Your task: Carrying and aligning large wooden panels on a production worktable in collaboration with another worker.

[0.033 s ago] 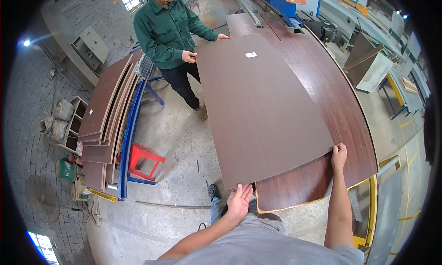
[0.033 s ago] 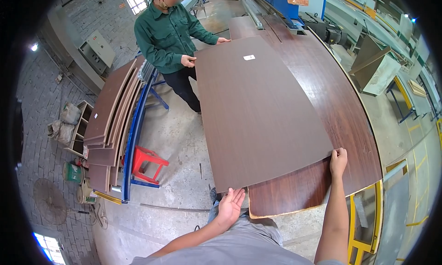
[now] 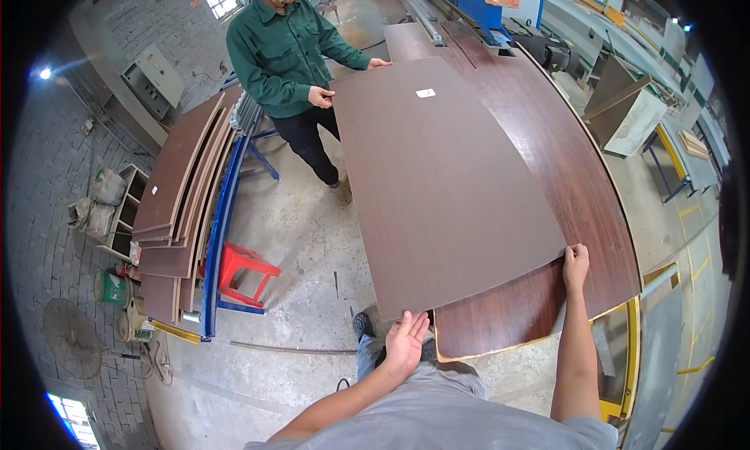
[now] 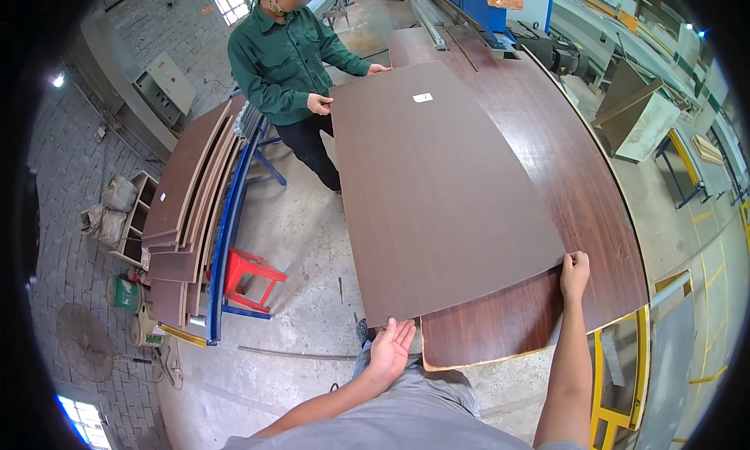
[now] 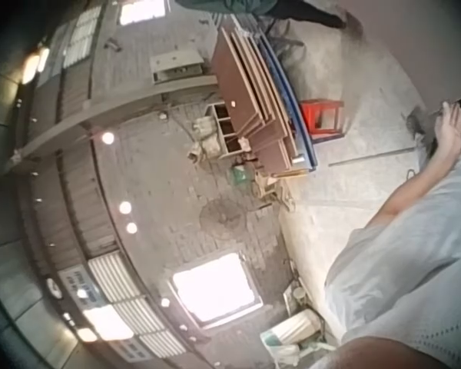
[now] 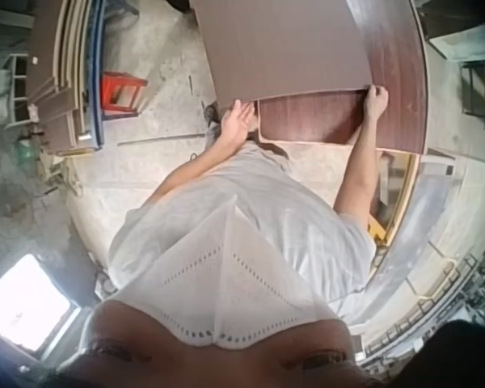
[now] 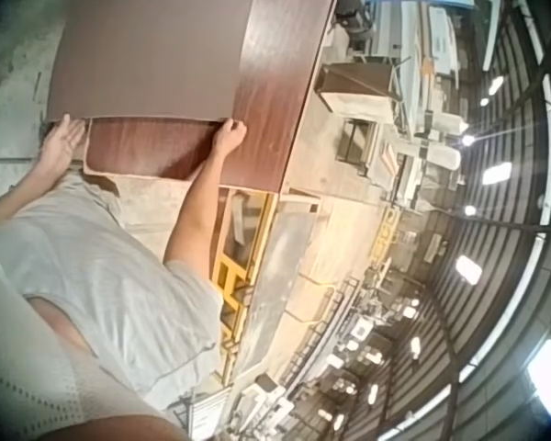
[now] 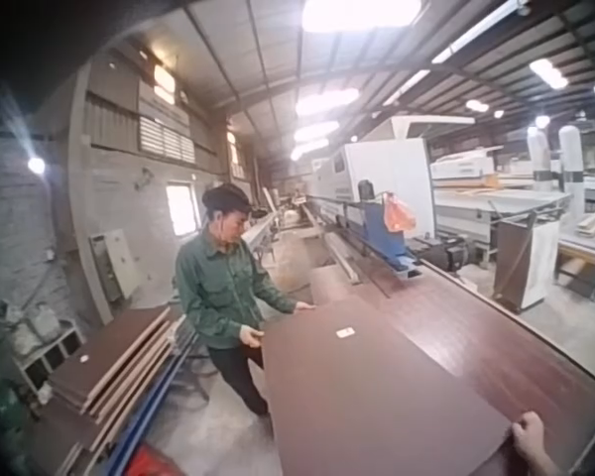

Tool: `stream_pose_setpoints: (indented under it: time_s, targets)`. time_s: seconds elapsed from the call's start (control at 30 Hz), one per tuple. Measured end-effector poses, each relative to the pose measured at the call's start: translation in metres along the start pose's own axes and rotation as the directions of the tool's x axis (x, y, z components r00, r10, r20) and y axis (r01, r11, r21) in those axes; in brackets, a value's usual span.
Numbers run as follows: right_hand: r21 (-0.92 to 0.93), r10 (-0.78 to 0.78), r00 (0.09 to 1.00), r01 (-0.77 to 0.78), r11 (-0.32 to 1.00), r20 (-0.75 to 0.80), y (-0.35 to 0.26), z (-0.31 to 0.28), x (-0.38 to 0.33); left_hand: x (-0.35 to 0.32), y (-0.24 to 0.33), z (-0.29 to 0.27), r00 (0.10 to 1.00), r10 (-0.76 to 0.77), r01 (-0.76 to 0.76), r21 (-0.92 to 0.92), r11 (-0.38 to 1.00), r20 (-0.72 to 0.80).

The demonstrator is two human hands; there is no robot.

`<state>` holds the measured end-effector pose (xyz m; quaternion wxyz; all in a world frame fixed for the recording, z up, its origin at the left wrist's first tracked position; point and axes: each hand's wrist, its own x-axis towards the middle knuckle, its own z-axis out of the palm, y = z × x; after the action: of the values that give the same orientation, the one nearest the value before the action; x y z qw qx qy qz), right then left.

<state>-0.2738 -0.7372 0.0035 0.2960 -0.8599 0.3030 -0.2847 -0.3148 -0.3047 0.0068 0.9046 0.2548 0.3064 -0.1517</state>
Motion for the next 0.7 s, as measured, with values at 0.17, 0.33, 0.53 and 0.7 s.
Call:
stream_pose_setpoints:
  time_s: [0.17,0.33,0.53,0.7]
  targets:
    - [0.121,0.329,0.907,-0.370,0.921,0.264,-0.002,-0.019,0.002,0.004,0.001,0.002,0.998,0.041,-0.037,0.090,0.995,-0.041]
    - [0.223,0.358,0.870,-0.444,0.868,0.338,-0.003,-0.024,0.007,0.005,-0.001,0.000,0.998,0.028,-0.022,0.101,0.995,-0.058]
    - [0.252,0.344,0.886,-0.426,0.869,0.312,-0.004,-0.022,0.003,0.005,-0.001,0.001,0.998,0.032,-0.027,0.105,0.994,-0.045]
    - [0.264,0.320,0.893,-0.406,0.875,0.315,-0.014,-0.027,-0.002,0.005,0.002,-0.001,1.000,-0.021,0.018,0.117,0.993,0.021]
